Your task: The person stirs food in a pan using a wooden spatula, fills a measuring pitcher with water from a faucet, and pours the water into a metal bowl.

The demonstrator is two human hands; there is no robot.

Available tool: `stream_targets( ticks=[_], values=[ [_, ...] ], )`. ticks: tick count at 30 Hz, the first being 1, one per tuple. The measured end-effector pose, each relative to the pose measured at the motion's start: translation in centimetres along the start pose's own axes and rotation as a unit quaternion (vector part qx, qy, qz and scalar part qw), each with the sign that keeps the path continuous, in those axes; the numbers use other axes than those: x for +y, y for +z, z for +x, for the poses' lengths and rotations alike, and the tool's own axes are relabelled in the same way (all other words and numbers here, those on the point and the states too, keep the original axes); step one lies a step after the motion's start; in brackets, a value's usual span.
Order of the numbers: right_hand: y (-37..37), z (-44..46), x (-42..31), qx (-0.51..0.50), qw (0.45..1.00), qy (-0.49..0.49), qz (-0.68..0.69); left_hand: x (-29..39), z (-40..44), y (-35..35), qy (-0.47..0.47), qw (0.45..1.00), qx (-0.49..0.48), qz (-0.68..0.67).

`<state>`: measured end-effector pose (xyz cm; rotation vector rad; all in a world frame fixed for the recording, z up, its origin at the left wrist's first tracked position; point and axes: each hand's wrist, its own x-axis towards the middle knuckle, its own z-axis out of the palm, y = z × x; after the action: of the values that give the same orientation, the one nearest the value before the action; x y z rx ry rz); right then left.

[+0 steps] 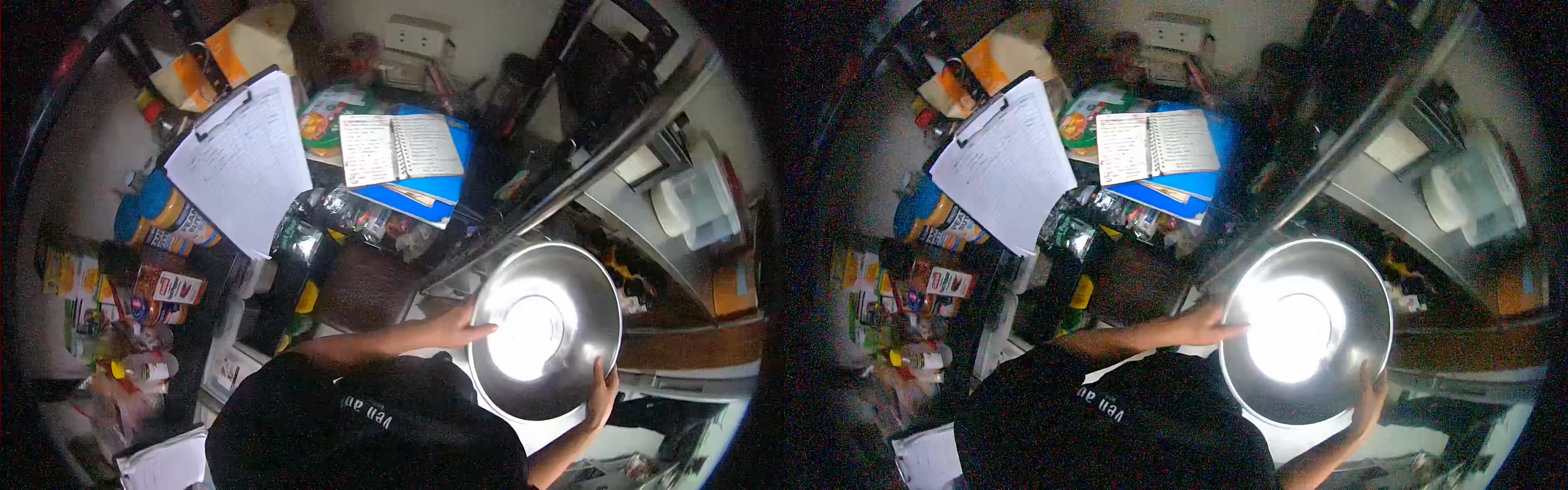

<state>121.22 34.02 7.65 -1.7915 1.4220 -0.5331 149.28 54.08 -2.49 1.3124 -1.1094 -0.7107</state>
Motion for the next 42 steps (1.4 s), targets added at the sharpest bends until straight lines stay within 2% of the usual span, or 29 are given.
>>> stream_targets(
  ticks=[1,2,3,5,7,8,9,10,11,12,13,14,15,18,23,25,27,28,31,33,35,37,39,40,41,42],
  values=[
    [0.3,-0.4,-1.0,-0.020,0.999,-0.027,0.012,0.7,-0.1,-0.7,-0.057,0.998,-0.029,-0.022],
    [-0.2,0.1,0.0,-0.053,0.998,-0.004,0.018,1.4,-0.2,-1.4,-0.115,0.991,-0.056,-0.041],
    [0.0,-0.6,-0.5,-0.032,0.999,0.009,0.034,1.4,-0.2,-1.6,-0.115,0.990,-0.073,-0.043],
    [-0.3,-0.5,1.2,-0.001,0.998,-0.032,0.054,1.0,0.1,-1.0,-0.147,0.987,-0.065,-0.021],
    [-1.0,-2.5,-0.8,0.017,0.999,0.030,-0.001,1.5,0.4,-0.6,-0.213,0.970,-0.120,-0.007],
    [-1.3,-3.5,-2.3,0.027,0.993,0.112,-0.020,1.2,0.7,-0.3,-0.253,0.954,-0.161,0.009],
    [-2.2,-3.5,1.1,0.058,0.997,0.040,-0.025,3.1,1.3,0.3,-0.327,0.930,-0.165,0.032],
    [-3.0,-4.8,0.5,0.052,0.997,0.034,-0.044,3.8,2.2,0.9,-0.332,0.917,-0.220,0.031],
    [-4.2,-5.2,1.0,0.027,0.997,0.072,-0.018,2.4,1.8,2.4,-0.350,0.923,-0.158,0.038],
    [-5.5,-6.8,-0.5,0.013,0.993,0.102,-0.049,1.0,1.2,3.9,-0.364,0.926,-0.095,0.043],
    [-6.1,-7.9,1.3,0.060,0.995,0.078,-0.027,0.9,1.7,4.6,-0.334,0.924,-0.167,-0.080],
    [-6.9,-8.9,3.2,0.075,0.996,0.052,0.018,-1.3,0.8,6.6,-0.291,0.934,-0.106,-0.175],
    [-8.0,-9.4,5.2,0.081,0.995,0.012,0.064,-1.6,1.6,8.0,-0.286,0.937,-0.145,-0.138],
    [-12.1,-13.1,9.4,0.124,0.983,0.068,0.116,0.2,2.7,13.6,-0.278,0.935,-0.205,-0.084],
    [-18.6,-20.2,17.5,0.229,0.953,0.135,0.148,0.9,2.3,26.0,-0.324,0.904,-0.259,-0.105],
    [-21.6,-22.4,21.6,0.266,0.942,0.154,0.132,2.3,2.3,32.1,-0.308,0.898,-0.306,-0.077],
    [-24.4,-24.2,26.1,0.303,0.925,0.161,0.163,4.3,2.0,38.2,-0.303,0.864,-0.401,-0.004],
    [-26.2,-25.0,28.6,0.318,0.916,0.201,0.142,3.3,1.1,41.4,-0.302,0.870,-0.385,-0.056],
    [-31.2,-27.5,34.8,0.317,0.917,0.178,0.166,2.1,0.0,49.9,-0.311,0.854,-0.406,-0.090],
    [-33.8,-28.5,35.3,0.333,0.895,0.220,0.202,3.9,-0.3,54.8,-0.306,0.852,-0.421,-0.054],
    [-36.0,-28.8,39.1,0.390,0.884,0.205,0.156,4.0,-0.1,59.1,-0.333,0.834,-0.427,-0.111],
    [-38.2,-28.4,42.4,0.404,0.878,0.189,0.173,4.0,0.7,62.5,-0.333,0.829,-0.434,-0.112],
    [-40.3,-27.8,46.1,0.388,0.814,0.245,0.357,4.1,1.6,65.3,-0.320,0.847,-0.417,-0.078],
    [-41.4,-26.8,47.4,0.393,0.789,0.241,0.406,3.6,2.6,66.7,-0.338,0.846,-0.411,-0.030],
    [-42.0,-25.6,49.9,0.394,0.785,0.245,0.409,3.3,3.3,68.4,-0.331,0.850,-0.403,-0.072],
    [-42.1,-24.3,53.3,0.411,0.799,0.268,0.347,3.5,4.4,70.2,-0.347,0.847,-0.397,-0.071]
  ],
)
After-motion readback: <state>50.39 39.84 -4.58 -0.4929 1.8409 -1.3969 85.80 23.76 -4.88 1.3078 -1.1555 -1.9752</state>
